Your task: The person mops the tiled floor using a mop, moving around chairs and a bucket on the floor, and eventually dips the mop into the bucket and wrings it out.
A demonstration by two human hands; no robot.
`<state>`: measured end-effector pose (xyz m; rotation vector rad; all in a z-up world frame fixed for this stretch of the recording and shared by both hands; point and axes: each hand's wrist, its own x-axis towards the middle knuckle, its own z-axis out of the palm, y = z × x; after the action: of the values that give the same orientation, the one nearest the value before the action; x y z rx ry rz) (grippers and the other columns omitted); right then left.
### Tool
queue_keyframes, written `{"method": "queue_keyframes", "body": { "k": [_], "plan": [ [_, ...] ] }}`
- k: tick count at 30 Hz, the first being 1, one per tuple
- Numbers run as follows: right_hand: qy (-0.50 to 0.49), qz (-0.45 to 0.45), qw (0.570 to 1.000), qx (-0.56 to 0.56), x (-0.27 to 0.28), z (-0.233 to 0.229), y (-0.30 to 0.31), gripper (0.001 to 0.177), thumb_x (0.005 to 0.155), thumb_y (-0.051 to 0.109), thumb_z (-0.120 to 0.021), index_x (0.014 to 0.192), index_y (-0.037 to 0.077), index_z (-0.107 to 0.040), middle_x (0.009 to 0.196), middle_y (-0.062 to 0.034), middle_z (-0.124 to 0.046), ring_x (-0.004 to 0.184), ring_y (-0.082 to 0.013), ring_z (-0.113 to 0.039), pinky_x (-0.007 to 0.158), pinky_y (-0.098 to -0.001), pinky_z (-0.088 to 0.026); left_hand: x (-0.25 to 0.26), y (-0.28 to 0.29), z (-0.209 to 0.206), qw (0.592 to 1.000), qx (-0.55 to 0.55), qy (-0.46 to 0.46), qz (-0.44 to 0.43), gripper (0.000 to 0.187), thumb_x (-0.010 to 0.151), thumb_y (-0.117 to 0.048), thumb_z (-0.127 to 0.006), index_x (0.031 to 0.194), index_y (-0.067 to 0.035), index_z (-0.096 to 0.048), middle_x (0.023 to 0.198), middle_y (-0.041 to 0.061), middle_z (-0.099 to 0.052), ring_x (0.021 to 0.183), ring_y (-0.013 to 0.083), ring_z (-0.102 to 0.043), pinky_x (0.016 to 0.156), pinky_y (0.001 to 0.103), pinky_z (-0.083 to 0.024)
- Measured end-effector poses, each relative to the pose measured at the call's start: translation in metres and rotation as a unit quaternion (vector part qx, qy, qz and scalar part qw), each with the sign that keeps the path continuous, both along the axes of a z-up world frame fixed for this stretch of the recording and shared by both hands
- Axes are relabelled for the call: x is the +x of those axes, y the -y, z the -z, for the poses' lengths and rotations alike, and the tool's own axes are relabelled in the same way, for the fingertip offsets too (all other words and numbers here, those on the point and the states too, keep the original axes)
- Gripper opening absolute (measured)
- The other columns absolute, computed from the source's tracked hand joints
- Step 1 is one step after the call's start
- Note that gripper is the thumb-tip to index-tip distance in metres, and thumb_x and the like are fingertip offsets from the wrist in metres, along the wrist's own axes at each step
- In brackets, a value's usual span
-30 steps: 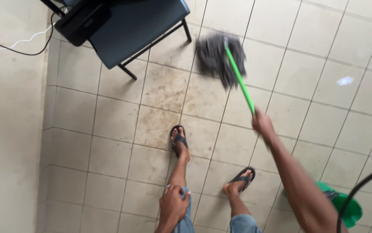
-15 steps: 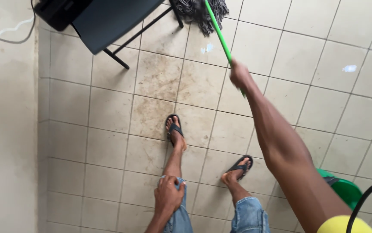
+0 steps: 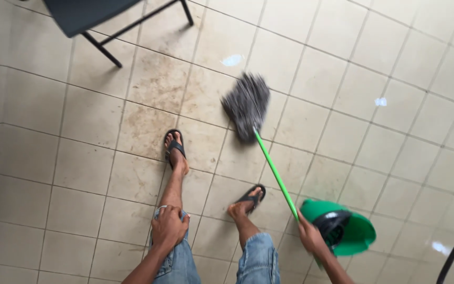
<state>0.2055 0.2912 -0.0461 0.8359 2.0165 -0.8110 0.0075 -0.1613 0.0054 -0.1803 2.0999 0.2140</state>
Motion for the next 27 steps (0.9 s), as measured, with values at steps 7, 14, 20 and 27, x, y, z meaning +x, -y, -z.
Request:
{"method": "queue_keyframes", "body": {
  "k": [7,14,20,27],
  "plan": [
    [0.052,0.145,0.988,0.021,-0.007,-0.017,0.035,0.049,0.103,0.021,-0.058,0.153,0.022,-0.055,0.079,-0.0288,-0.063,0.060,-0.0343,-0.057,0.060,-0.0495,-0.052,-0.016,0.001,-0.006,1.000,0.013,-0.005,-0.023,0.033,0.091,-0.046,-0.065,0.104,-0.017,-0.071,0.119,0.000,-0.064,0.126,0.0208,-0.054,0.103,0.050,-0.044],
    [-0.146,0.003,0.984,0.105,-0.176,0.075,0.037,0.048,0.099,0.019,-0.054,0.146,0.014,-0.055,0.066,-0.0168,-0.066,0.053,-0.0257,-0.065,0.052,-0.0426,-0.052,-0.045,0.020,-0.012,0.996,0.048,0.039,-0.067,0.035,0.091,-0.047,-0.065,0.106,-0.016,-0.069,0.115,0.000,-0.064,0.122,0.0214,-0.055,0.101,0.049,-0.045],
    [-0.195,0.108,0.971,0.080,-0.468,0.180,0.013,0.026,0.111,0.026,-0.046,0.097,0.006,-0.057,0.062,-0.0057,-0.056,0.053,-0.0187,-0.058,0.046,-0.0389,-0.049,-0.065,0.034,-0.020,0.993,0.082,0.025,-0.085,0.035,0.090,-0.045,-0.066,0.105,-0.014,-0.068,0.115,0.000,-0.061,0.123,0.0228,-0.053,0.099,0.052,-0.043],
    [-0.224,0.158,0.961,-0.042,-0.625,0.191,0.032,0.020,0.107,0.014,-0.044,0.089,0.008,-0.048,0.061,-0.0052,-0.053,0.047,-0.0192,-0.053,0.039,-0.0379,-0.045,-0.092,0.047,-0.026,0.985,0.116,0.054,-0.115,0.033,0.092,-0.044,-0.065,0.102,-0.013,-0.068,0.112,0.000,-0.062,0.119,0.0216,-0.056,0.099,0.047,-0.045]
  ]
}}
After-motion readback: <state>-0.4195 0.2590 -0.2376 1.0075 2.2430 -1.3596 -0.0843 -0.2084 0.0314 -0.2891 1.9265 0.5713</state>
